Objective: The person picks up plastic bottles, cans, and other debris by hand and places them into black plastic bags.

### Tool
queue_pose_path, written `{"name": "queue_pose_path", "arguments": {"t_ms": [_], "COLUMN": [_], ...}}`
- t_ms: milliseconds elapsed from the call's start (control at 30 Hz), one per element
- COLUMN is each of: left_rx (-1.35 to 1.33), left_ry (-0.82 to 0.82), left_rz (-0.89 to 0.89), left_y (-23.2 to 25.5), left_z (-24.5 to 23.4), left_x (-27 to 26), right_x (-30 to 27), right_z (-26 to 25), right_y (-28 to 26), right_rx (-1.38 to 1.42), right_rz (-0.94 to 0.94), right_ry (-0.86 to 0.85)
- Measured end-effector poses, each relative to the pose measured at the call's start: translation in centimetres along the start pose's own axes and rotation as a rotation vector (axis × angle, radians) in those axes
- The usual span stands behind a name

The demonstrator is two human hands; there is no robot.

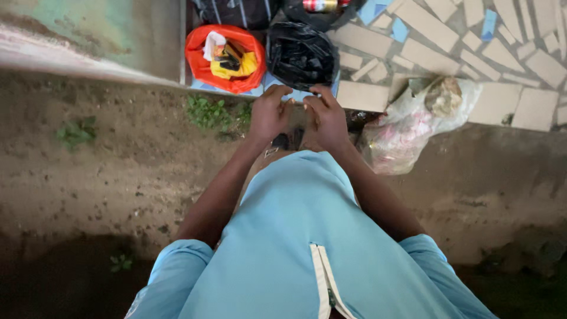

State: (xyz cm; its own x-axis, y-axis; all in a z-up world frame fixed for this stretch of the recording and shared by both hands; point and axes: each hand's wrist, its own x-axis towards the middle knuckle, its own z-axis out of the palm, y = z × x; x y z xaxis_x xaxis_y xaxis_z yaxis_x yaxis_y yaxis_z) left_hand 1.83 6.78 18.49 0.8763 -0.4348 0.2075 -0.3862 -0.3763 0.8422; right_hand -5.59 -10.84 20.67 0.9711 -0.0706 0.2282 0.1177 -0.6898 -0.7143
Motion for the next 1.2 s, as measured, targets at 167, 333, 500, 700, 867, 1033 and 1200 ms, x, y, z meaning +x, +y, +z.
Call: {"name": "queue_pose_path", "arguments": {"t_ms": [167,333,500,700,867,1033,1200], "left_rx": [-0.047,-0.097,-0.133,-0.093,-0.169,-0.179,-0.221], "left_ry": [-0.056,-0.200,-0.330,-0.605,-0.753,-0.883,-1.031], "left_rz": [0.058,0.133,0.268,0.270,0.419,0.521,0.526], "left_y": [2.7,6.1,11.2,19.7,24.5,28.0,32.7], "left_z": [1.7,5.5,12.2,21.7,30.7,39.0,44.9], "left_x": [0.7,1.1,1.1,-2.7,-7.7,-12.4,-15.9], "right_x": [-2.8,-6.4,-12.4,-24.0,-34.2,-42.4,-48.4], "right_z": [-2.8,-6.9,-12.1,-18.4,-22.9,-25.7,-29.1], "right_y": [-1.6,-1.2,0.9,4.0,6.3,7.6,8.0], "right_rx": [-0.022,-0.046,-0.204,-0.148,-0.289,-0.262,-0.404], "right_rz": [-0.021,0.113,0.116,0.453,0.515,0.638,0.714], "right_ry": [0.073,0.161,0.400,0.601,0.752,0.857,0.933]}}
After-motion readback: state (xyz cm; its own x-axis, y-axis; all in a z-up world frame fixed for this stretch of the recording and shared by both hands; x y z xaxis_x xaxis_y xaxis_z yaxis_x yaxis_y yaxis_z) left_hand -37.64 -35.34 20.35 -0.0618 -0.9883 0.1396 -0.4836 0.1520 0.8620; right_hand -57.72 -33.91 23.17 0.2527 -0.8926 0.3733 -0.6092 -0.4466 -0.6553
